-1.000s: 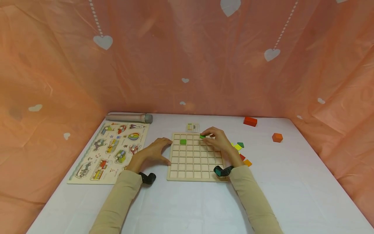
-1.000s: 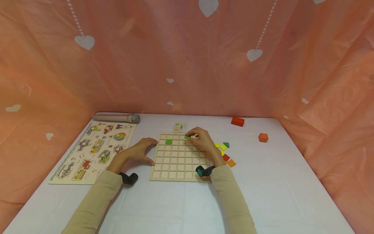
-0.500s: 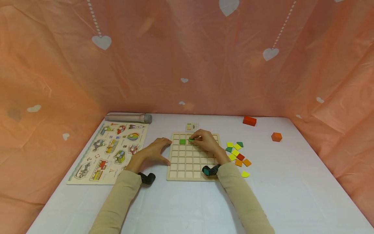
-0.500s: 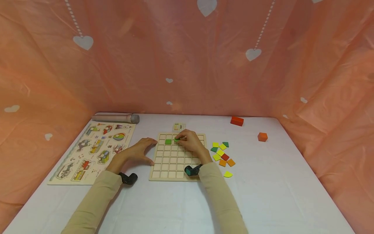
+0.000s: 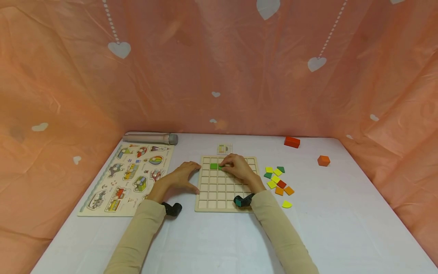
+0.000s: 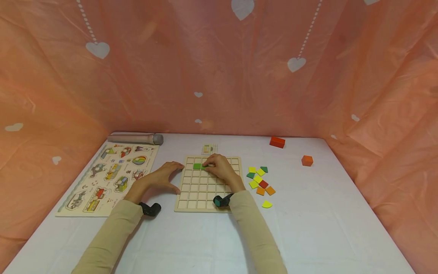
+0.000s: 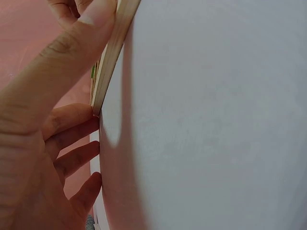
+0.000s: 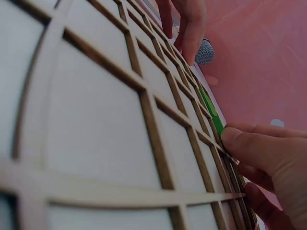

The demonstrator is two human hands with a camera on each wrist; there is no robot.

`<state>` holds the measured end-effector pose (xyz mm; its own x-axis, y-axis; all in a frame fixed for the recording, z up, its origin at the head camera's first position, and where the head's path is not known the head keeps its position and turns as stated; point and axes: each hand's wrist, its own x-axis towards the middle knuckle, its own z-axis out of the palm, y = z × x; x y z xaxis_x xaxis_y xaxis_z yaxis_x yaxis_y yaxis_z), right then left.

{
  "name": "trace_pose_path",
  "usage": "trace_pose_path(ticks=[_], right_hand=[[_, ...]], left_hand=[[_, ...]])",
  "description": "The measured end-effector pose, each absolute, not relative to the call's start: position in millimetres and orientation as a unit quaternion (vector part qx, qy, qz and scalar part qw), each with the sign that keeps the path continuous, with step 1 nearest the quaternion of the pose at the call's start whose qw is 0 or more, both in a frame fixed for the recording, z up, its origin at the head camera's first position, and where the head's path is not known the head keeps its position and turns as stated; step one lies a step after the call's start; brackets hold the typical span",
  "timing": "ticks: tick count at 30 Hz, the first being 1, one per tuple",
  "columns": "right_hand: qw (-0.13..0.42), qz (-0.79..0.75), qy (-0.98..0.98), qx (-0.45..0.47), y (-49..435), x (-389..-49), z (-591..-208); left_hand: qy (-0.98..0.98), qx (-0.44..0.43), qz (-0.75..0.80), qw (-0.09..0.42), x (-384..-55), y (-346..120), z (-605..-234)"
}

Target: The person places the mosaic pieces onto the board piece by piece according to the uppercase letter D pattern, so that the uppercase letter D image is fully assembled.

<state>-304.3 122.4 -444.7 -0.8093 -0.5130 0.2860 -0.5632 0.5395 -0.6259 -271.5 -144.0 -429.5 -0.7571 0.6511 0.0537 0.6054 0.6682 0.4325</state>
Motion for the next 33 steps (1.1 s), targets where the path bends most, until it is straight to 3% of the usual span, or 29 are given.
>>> trace_pose_path(ticks=[19,33], right_hand=[[0.039,0.4,-0.869,0.29,126.7,-300.3,-442.6],[0.105,0.411,-0.868,0.259,202.5,-291.4,-425.1]], left_hand=[[0.916,0.328,0.221,0.069,-269.7,-144.2,-428.1],[0.918,0.322,0.219,0.074,-271.7,-143.6,-429.1]])
